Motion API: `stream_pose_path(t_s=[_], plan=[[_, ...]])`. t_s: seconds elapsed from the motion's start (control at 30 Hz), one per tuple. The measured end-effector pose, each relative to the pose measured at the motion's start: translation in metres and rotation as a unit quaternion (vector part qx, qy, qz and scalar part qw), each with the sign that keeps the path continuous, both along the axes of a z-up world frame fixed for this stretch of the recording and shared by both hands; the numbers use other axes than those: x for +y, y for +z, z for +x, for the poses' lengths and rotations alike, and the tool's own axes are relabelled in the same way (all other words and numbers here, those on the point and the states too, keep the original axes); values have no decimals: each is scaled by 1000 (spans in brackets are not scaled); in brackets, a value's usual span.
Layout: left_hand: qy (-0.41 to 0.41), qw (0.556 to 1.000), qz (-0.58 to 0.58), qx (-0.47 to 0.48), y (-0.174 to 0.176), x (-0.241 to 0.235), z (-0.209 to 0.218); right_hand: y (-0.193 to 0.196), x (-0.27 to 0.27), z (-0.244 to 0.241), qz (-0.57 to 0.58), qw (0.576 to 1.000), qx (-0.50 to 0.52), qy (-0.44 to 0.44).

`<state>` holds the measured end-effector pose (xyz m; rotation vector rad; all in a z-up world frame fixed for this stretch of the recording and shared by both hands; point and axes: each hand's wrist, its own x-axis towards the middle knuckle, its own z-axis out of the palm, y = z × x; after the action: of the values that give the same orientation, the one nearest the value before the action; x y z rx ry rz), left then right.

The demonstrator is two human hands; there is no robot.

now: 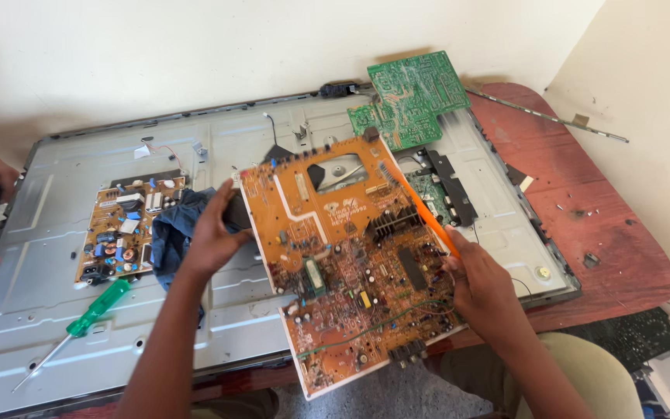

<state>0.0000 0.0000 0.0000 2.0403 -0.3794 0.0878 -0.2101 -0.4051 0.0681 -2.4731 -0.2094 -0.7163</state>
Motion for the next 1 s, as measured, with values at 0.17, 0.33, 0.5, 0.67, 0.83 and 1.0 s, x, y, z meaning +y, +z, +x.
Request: stream_pose_path(t_s=[0.17, 0.33, 0.5, 0.67, 0.83, 1.0], plan=[[-14, 997, -59, 40, -28, -9, 8, -4, 1, 9, 4, 1000, 9, -12], [-49, 996, -28, 74, -40, 4, 13, -4, 0, 13, -4, 999, 28, -29], [-58, 995, -60, -53, -41, -6, 11, 0, 3, 14, -47, 998, -9, -38], [238, 965, 56, -100, -30, -40, -83, 24, 15, 3, -9, 999, -26, -18], [222, 943, 218, -121, 3, -93, -102, 43, 32, -28, -63, 997, 29, -16], [213, 931, 257, -145, 13, -97, -109, 42, 26, -50, -38, 993, 79, 78]])
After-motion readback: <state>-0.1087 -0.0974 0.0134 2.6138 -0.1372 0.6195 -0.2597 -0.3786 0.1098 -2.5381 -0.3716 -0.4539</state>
